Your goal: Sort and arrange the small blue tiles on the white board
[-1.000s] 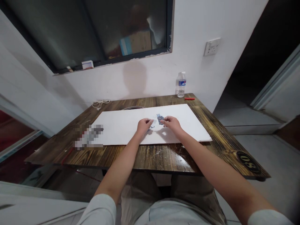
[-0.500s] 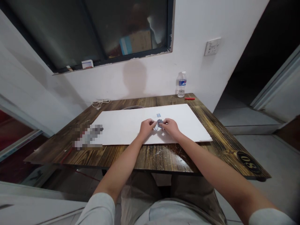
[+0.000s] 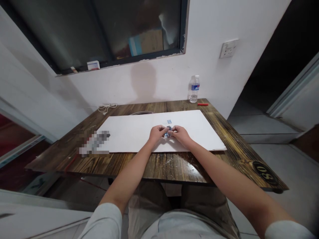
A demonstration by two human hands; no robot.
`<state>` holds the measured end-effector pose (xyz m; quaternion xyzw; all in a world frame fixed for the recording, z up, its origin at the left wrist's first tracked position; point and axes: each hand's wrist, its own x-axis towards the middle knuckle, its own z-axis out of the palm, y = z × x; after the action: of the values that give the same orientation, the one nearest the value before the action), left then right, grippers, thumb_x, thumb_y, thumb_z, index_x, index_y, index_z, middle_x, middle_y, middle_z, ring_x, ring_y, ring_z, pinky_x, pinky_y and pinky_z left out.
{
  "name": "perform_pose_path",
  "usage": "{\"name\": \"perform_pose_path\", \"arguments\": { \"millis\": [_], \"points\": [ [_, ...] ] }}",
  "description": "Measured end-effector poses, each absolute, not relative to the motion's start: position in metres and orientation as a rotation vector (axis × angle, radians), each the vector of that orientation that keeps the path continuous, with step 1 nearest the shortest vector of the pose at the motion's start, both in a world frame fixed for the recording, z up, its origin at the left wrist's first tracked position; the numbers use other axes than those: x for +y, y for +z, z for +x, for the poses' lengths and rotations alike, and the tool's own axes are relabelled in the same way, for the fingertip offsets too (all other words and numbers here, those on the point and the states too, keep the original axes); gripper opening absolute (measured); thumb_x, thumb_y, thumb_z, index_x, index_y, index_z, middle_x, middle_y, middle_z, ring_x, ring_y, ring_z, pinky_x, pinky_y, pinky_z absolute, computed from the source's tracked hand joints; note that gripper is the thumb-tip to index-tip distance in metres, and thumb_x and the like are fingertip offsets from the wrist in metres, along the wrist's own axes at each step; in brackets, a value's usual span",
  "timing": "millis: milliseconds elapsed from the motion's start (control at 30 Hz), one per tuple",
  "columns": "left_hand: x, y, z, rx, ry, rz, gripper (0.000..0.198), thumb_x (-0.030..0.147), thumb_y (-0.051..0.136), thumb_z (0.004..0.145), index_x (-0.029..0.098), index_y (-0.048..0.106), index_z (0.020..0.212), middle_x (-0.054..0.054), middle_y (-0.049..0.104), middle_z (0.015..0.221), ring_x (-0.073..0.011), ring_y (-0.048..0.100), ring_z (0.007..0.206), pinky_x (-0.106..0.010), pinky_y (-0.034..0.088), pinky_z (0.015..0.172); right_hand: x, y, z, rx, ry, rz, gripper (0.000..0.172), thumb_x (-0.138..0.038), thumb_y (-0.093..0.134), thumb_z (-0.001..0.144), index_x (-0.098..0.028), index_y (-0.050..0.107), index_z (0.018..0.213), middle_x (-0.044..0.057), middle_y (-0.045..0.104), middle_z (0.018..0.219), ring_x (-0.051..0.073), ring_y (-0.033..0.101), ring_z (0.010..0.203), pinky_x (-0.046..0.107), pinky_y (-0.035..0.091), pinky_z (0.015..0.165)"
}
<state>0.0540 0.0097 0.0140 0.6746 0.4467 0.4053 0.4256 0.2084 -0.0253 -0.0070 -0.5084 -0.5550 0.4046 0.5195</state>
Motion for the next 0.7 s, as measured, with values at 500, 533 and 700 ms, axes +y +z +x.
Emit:
{"name": "perform_pose_path", "arguments": {
  "millis": [500, 533, 700],
  "points": [
    [0.0139, 0.0138, 0.0526, 1.034, 1.087, 1.568, 0.043, 0.054, 0.076, 0.058, 0.014, 0.071, 0.074, -0.005, 0.069, 0.069, -0.0155, 0.059, 0.063, -0.027, 0.045, 0.060, -0.0293, -0.0007, 0.2063, -1.159, 1.148, -1.065, 0.039, -0.051, 0.078, 0.058, -0.018, 0.061, 0.071, 0.002, 0.067, 0.068, 0.018, 0.066, 0.066, 0.030, 0.052, 0.066],
    [0.0144, 0.0139, 0.0523, 1.019, 1.102, 1.561, 0.043, 0.054, 0.076, 0.058, 0.014, 0.071, 0.074, -0.006, 0.069, 0.070, -0.0155, 0.059, 0.063, -0.027, 0.045, 0.061, -0.0291, -0.0007, 0.2064, -1.136, 1.153, -1.065, 0.040, -0.051, 0.079, 0.057, -0.018, 0.061, 0.071, 0.002, 0.067, 0.068, 0.018, 0.066, 0.066, 0.031, 0.052, 0.066],
    [0.0165, 0.0154, 0.0500, 1.038, 1.169, 1.636, 0.039, 0.053, 0.074, 0.061, 0.015, 0.072, 0.073, -0.007, 0.071, 0.075, -0.0186, 0.061, 0.071, -0.031, 0.048, 0.068, -0.0286, -0.0003, 0.2047, -1.133, 1.181, -1.056, 0.043, -0.054, 0.080, 0.054, -0.018, 0.062, 0.069, 0.003, 0.067, 0.068, 0.017, 0.064, 0.062, 0.031, 0.053, 0.065]
  ]
}}
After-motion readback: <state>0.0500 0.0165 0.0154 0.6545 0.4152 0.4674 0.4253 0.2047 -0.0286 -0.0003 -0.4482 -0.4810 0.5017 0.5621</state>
